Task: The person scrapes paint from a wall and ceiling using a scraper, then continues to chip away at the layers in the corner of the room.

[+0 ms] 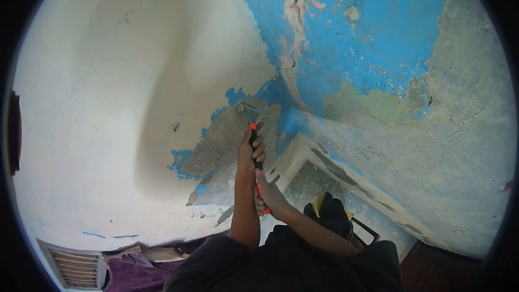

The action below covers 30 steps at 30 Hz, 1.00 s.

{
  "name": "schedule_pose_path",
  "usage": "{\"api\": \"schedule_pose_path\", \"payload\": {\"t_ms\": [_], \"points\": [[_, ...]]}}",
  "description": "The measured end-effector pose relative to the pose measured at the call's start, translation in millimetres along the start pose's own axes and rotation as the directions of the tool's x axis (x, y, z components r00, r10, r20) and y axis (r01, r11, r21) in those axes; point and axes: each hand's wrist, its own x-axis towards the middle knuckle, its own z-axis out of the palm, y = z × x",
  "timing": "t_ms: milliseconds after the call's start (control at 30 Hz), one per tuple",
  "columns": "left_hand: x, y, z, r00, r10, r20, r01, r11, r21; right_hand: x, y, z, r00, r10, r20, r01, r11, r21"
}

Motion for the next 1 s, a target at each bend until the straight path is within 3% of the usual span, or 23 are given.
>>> {"api": "schedule_pose_path", "payload": {"t_ms": [100, 200, 400, 500, 800, 1000], "points": [[29, 5, 14, 0.999, -0.045, 0.006, 0.044, 0.992, 0.118, 9, -14, 2, 0.997, -0.076, -0.031, 0.076, 0.997, 0.01], [39, -2, 9, 0.998, -0.034, 0.047, 0.031, 0.997, 0.064, 13, -23, -7, 0.996, -0.073, -0.059, 0.074, 0.997, 0.019], [9, -22, -8, 0.996, -0.025, -0.088, 0.033, 0.996, 0.086, 8, 4, -24, 0.999, 0.039, -0.005, -0.039, 0.999, 0.025], [-1, -27, -15, 0.997, -0.025, -0.07, 0.029, 0.998, 0.061, 8, 12, -29, 0.999, 0.048, -0.008, -0.048, 0.999, -0.006], [-10, -19, -8, 0.997, -0.081, -0.006, 0.081, 0.997, -0.011, 8, 7, -25, 0.998, -0.021, -0.054, 0.017, 0.998, -0.068], [15, -9, 3, 0.997, -0.075, 0.002, 0.074, 0.993, 0.09, 22, -11, -19, 0.995, -0.033, -0.094, 0.033, 0.999, -0.005]]}}
